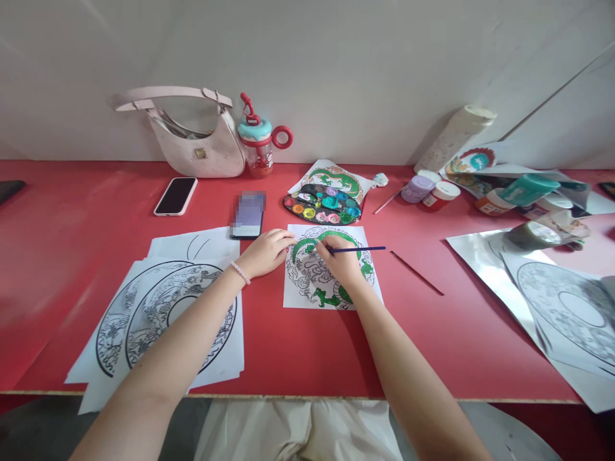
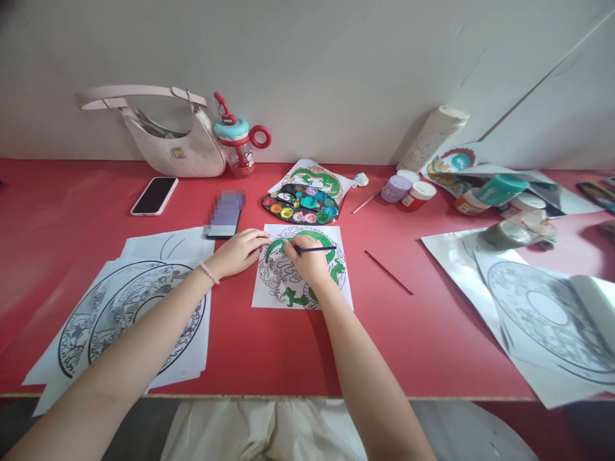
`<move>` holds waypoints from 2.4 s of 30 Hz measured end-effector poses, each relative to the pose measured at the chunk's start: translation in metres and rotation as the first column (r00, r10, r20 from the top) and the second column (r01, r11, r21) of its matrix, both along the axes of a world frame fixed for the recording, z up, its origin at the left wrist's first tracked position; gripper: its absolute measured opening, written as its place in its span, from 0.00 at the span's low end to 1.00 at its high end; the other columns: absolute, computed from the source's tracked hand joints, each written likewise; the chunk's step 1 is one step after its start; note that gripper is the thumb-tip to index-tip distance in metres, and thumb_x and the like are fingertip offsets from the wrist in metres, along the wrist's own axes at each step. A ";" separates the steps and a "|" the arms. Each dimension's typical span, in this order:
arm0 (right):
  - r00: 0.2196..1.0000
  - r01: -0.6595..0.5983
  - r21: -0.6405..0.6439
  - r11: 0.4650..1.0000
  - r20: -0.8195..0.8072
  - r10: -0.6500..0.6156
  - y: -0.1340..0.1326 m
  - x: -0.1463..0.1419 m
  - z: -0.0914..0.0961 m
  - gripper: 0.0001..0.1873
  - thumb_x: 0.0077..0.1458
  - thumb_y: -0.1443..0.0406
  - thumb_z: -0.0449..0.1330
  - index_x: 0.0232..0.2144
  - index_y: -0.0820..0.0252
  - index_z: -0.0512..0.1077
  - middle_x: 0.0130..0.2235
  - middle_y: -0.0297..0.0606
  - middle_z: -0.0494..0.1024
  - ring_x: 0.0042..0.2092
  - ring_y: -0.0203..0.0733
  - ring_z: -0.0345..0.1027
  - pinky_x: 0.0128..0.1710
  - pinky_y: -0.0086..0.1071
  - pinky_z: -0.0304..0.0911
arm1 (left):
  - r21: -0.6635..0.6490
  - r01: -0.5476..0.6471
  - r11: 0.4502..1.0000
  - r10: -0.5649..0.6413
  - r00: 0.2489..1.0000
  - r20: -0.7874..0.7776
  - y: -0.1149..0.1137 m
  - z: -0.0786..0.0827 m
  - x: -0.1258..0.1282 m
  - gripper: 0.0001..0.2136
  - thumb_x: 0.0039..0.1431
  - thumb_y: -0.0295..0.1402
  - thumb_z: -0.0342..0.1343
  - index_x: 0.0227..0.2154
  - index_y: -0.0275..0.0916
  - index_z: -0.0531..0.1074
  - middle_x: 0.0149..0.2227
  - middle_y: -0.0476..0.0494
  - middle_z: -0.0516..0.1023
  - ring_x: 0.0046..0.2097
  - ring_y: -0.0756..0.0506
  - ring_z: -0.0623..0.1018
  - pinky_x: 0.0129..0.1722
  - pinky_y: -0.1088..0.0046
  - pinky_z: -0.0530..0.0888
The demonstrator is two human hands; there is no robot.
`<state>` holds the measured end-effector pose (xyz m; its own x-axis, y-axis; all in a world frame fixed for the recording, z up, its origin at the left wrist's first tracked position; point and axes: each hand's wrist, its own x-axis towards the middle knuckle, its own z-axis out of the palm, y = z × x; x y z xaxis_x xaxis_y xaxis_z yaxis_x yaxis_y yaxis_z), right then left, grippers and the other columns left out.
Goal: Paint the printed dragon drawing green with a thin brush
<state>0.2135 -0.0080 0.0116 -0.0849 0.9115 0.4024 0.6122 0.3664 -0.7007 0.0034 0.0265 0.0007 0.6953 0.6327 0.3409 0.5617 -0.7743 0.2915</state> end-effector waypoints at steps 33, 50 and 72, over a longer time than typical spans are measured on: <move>1.000 -0.015 0.019 1.000 0.009 0.015 0.001 0.000 -0.001 0.19 0.55 0.61 0.52 0.16 0.60 0.53 0.19 0.31 0.57 0.24 0.31 0.49 0.25 0.27 0.47 | 0.003 -0.002 1.000 0.002 1.000 -0.014 0.000 -0.001 0.000 0.13 0.61 0.25 0.47 0.46 0.37 0.70 0.50 0.41 0.72 0.53 0.44 0.70 0.54 0.60 0.71; 1.000 -0.010 0.015 1.000 0.017 0.010 0.000 0.000 -0.002 0.19 0.56 0.61 0.52 0.16 0.60 0.53 0.19 0.32 0.59 0.24 0.32 0.50 0.26 0.28 0.47 | -0.003 -0.004 1.000 0.004 1.000 -0.013 0.000 -0.001 0.000 0.13 0.61 0.25 0.47 0.46 0.37 0.70 0.50 0.41 0.72 0.53 0.44 0.70 0.54 0.60 0.71; 1.000 0.004 -0.023 1.000 -0.010 -0.004 0.000 0.001 0.001 0.18 0.56 0.61 0.51 0.17 0.60 0.55 0.20 0.32 0.61 0.25 0.32 0.52 0.27 0.28 0.48 | 0.000 -0.004 1.000 0.004 1.000 -0.014 0.000 -0.001 0.000 0.14 0.60 0.25 0.46 0.47 0.38 0.70 0.50 0.41 0.72 0.53 0.44 0.70 0.54 0.59 0.71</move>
